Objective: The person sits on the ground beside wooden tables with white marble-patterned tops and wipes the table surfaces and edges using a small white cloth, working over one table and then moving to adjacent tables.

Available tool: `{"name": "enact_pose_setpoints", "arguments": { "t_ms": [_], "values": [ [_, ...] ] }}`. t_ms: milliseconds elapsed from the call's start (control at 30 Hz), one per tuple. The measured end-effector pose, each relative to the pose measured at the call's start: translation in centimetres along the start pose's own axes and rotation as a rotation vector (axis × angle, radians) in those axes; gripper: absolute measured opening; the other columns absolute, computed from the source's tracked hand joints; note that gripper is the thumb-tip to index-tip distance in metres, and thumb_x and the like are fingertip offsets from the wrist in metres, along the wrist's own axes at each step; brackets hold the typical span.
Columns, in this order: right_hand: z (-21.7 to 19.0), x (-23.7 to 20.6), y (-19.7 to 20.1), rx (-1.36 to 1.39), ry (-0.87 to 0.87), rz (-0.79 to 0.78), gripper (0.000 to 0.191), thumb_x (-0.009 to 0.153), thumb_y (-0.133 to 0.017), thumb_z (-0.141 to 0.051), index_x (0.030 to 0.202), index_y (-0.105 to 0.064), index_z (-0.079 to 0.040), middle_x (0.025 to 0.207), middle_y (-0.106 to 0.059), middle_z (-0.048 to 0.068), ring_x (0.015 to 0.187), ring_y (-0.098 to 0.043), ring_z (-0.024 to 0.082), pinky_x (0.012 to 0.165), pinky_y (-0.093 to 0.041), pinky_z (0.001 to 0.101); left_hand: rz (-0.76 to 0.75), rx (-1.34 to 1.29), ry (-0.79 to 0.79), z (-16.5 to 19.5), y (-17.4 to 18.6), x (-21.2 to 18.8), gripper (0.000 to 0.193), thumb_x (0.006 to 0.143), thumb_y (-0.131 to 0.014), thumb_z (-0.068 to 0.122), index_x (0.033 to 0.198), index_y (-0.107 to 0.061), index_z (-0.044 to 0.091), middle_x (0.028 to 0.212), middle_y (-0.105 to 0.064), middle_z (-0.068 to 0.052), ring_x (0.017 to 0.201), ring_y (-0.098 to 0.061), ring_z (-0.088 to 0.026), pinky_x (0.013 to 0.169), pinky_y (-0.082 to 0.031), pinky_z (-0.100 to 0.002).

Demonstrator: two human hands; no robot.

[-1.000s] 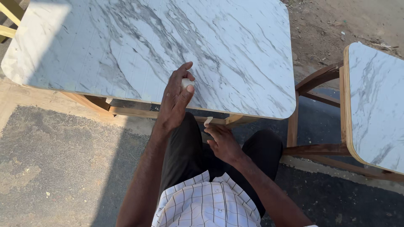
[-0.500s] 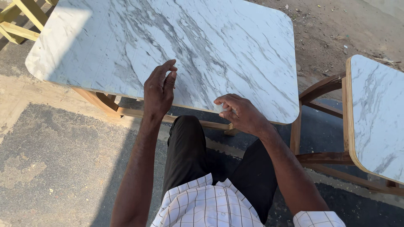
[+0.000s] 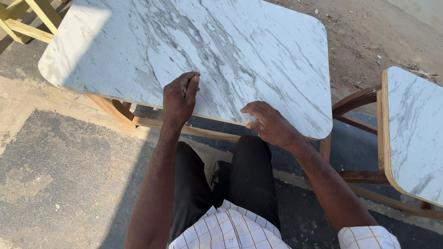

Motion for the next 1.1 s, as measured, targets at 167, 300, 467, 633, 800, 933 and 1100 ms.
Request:
{"name": "enact_pose_setpoints", "arguments": {
  "t_ms": [167,300,467,633,800,933,1100],
  "values": [
    [0.4,0.7,-0.9,-0.199,0.031,-0.061,0.025,0.095,-0.065,-0.002,0.119,-0.065,-0.010,0.118,-0.069,0.003,0.118,-0.064,0.022,0.093,-0.057,0.0395,-0.002,-0.031,0.034,0.0,0.2,0.0,0.029,0.107,-0.063,0.025,0.114,-0.074,-0.001,0.084,-0.076,-0.009,0.076,-0.074,-0.013,0.065,-0.056,-0.029],
    [1.4,0.5,-1.2,-0.206,-0.082,-0.137,0.022,0.096,-0.064,0.000,0.116,-0.063,-0.009,0.112,-0.067,0.005,0.110,-0.066,0.021,0.089,-0.056,0.0397,0.030,-0.048,0.083,-0.8,0.5,0.1,0.036,0.105,-0.064,0.033,0.115,-0.074,0.000,0.085,-0.076,-0.008,0.079,-0.074,-0.014,0.068,-0.057,-0.030],
    [-0.6,-0.6,0.1,-0.026,0.185,0.042,0.039,0.089,-0.070,-0.001,0.126,-0.059,-0.005,0.118,-0.060,0.012,0.111,-0.060,0.030,0.084,-0.054,0.0408,-0.042,-0.074,-0.062,0.1,0.8,0.0,0.039,0.101,-0.066,0.027,0.124,-0.071,-0.004,0.107,-0.076,-0.014,0.099,-0.069,-0.020,0.083,-0.056,-0.035],
    [-3.2,-3.4,-1.9,-0.433,0.325,0.292,0.031,0.083,-0.066,0.010,0.111,-0.068,-0.004,0.098,-0.070,0.007,0.096,-0.066,0.026,0.089,-0.053,0.0429,-0.056,-0.183,0.041,-0.8,1.2,0.1,0.043,0.095,-0.050,0.011,0.132,-0.067,0.000,0.107,-0.071,-0.012,0.098,-0.066,-0.018,0.085,-0.054,-0.032],
    [-3.8,-4.1,-7.4,-0.560,0.224,0.397,0.025,0.083,-0.069,-0.001,0.107,-0.066,-0.004,0.116,-0.071,0.017,0.091,-0.066,0.028,0.085,-0.053,0.0427,-0.087,-0.257,-0.053,0.3,1.8,-4.3,0.029,0.115,-0.050,0.021,0.129,-0.068,0.002,0.121,-0.073,-0.011,0.116,-0.067,-0.021,0.101,-0.054,-0.033],
    [1.5,-2.8,-19.2,0.327,-0.443,-0.408,0.032,0.104,-0.061,-0.011,0.136,-0.058,-0.009,0.108,-0.071,0.013,0.089,-0.067,0.020,0.083,-0.054,0.0360,-0.057,-0.061,0.129,0.1,4.2,-11.3,0.031,0.111,-0.052,0.022,0.133,-0.067,0.005,0.119,-0.068,-0.010,0.113,-0.065,-0.018,0.098,-0.053,-0.032],
    [-3.2,-2.6,-18.3,1.381,-0.125,-0.291,0.025,0.103,-0.068,-0.006,0.126,-0.063,0.002,0.116,-0.069,0.009,0.100,-0.070,0.015,0.083,-0.054,0.0288,-0.235,-0.084,0.502,-1.4,2.3,-17.5,0.046,0.097,-0.067,0.025,0.138,-0.061,0.004,0.098,-0.068,-0.009,0.081,-0.060,-0.014,0.067,-0.052,-0.030]
  ]
}}
Point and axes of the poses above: each hand's wrist, its own x-axis towards the middle knuckle, its own y-axis out of the back of the hand, z = x × y, the point moved 8 cm from there along x, towards the middle knuckle
